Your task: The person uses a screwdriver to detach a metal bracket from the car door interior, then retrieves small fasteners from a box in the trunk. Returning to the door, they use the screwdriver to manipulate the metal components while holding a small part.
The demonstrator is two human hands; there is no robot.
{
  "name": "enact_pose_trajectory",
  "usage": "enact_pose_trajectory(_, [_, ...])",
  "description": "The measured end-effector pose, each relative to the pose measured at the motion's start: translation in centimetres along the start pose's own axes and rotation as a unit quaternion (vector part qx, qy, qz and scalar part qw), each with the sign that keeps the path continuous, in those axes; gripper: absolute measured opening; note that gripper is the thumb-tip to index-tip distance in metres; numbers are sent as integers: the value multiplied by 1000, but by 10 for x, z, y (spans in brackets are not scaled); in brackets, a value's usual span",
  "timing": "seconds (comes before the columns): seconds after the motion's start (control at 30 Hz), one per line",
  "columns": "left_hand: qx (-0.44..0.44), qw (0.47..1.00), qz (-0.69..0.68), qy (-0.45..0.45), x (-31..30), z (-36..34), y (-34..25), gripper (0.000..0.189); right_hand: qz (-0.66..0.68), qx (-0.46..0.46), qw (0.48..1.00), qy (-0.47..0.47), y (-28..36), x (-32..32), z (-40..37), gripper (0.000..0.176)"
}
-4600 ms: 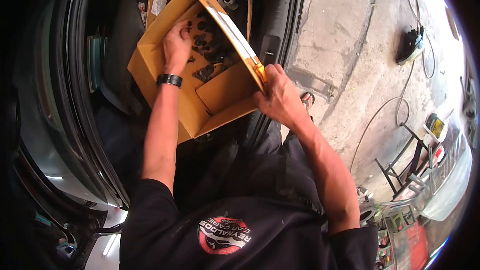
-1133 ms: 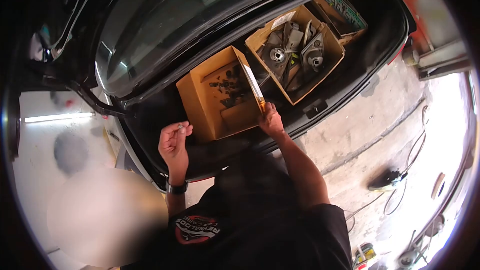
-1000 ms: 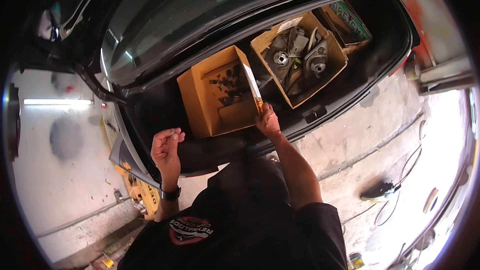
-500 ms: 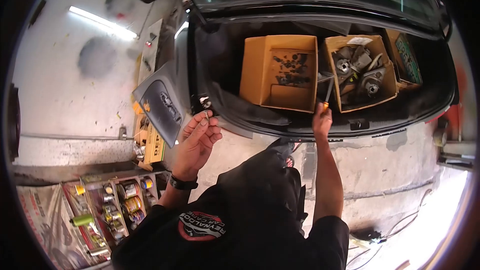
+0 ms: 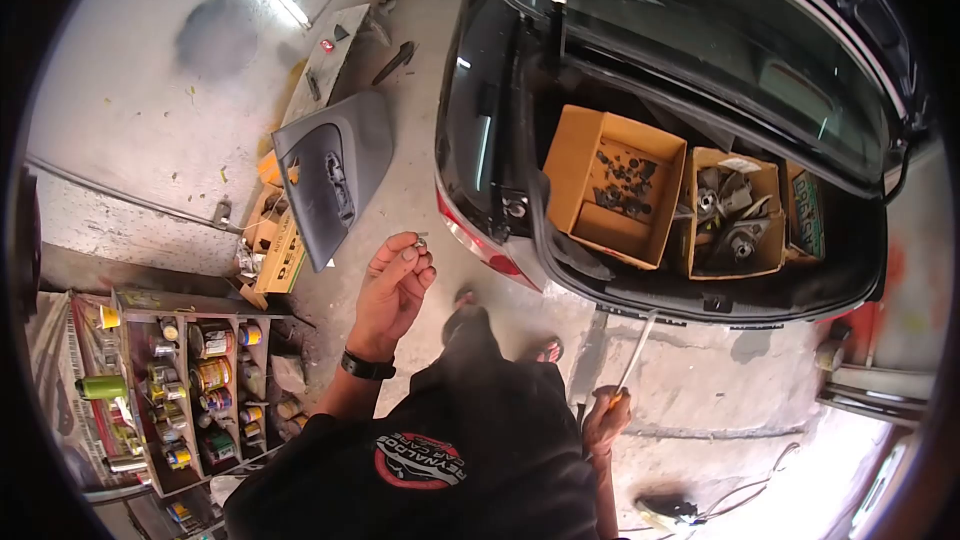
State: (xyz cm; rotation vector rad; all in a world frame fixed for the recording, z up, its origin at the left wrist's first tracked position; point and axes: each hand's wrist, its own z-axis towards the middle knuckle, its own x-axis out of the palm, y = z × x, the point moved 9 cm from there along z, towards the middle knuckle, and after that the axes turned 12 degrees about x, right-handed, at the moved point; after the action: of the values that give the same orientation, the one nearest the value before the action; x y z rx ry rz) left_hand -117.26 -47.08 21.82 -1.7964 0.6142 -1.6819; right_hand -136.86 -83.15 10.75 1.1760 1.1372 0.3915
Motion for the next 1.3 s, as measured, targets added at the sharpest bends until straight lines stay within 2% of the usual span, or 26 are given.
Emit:
enact_pose_trajectory(0.1, [27, 999, 28, -2, -28, 14, -32, 18, -67, -75, 993, 63, 47, 28, -10, 10])
enact_pose_trajectory(0.2, [70, 997, -26, 20, -66, 33, -74, 16, -90, -145, 974, 146, 119, 85, -14, 12])
enact_pose_trajectory(0.3, [85, 996, -16, -12, -131, 46, -128, 15, -47, -183, 960, 208, 212, 166, -24, 17])
enact_pose_trajectory(0.47, [131, 988, 7, -77, -242, 68, -226, 12, -17, -87, 948, 305, 280, 314, -42, 23])
enact_pose_trajectory(0.53, [129, 984, 23, -120, -275, 77, -253, 12, -54, -37, 928, 367, 298, 357, -45, 28])
enact_pose_trajectory(0.63, [107, 985, 42, -128, -317, 97, -274, 12, -24, -15, 917, 398, 320, 404, -52, 30])
enact_pose_trajectory(0.77, [122, 976, 20, -182, -352, 132, -303, 15, 31, 31, 891, 452, 360, 460, -57, 32])
enact_pose_trajectory(0.9, [135, 968, -36, -208, -373, 169, -324, 21, -21, 13, 881, 472, 393, 500, -48, 34])
enact_pose_trajectory(1.0, [135, 962, -47, -235, -378, 196, -336, 27, 3, -88, 884, 459, 429, 530, -33, 32])
enact_pose_trajectory(1.07, [137, 953, -47, -265, -385, 219, -340, 30, -5, -63, 877, 476, 435, 553, -21, 33])
enact_pose_trajectory(1.3, [134, 975, -18, -176, -368, 372, -346, 29, -4, 11, 864, 503, 470, 622, 57, 34])
